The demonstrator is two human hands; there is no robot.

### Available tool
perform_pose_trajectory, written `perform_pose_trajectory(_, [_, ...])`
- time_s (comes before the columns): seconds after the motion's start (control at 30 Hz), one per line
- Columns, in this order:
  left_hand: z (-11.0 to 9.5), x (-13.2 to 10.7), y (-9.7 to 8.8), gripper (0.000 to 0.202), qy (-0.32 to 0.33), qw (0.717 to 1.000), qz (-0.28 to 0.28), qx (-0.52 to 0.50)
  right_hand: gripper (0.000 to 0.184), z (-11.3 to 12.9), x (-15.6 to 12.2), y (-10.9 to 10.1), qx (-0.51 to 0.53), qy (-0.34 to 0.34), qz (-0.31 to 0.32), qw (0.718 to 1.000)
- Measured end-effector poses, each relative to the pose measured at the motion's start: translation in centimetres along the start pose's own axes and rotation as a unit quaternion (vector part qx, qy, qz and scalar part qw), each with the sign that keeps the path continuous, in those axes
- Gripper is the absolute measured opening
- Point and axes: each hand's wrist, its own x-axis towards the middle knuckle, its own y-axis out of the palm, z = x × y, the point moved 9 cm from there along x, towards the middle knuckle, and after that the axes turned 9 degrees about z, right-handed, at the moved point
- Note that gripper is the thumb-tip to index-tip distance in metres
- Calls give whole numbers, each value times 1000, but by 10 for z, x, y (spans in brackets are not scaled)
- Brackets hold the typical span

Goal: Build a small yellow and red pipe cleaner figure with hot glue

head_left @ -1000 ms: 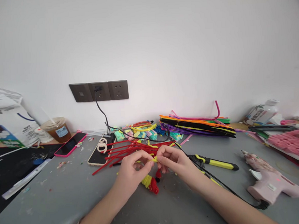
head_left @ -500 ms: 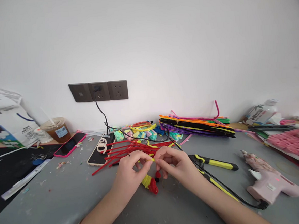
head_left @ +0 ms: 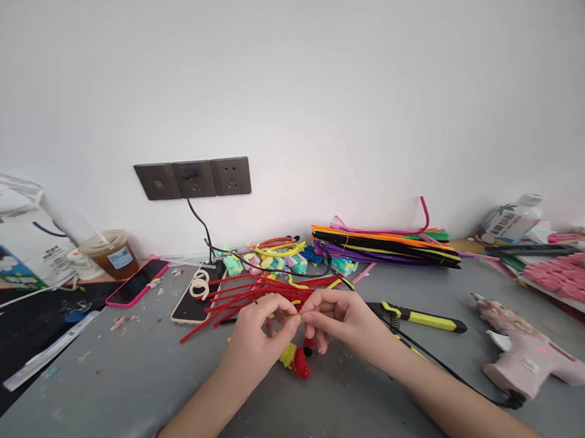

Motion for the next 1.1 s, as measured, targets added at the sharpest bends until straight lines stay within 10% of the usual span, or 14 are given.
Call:
perform_pose_trajectory(0.83, [7, 3, 1, 23, -64, 985, 35, -155, 27, 14, 1, -4, -44, -62, -17, 997])
perform_pose_trajectory(1.1, [11, 3, 1, 22, -69, 987, 15, -145, 9, 48, -19, 2, -356, -236, -80, 901])
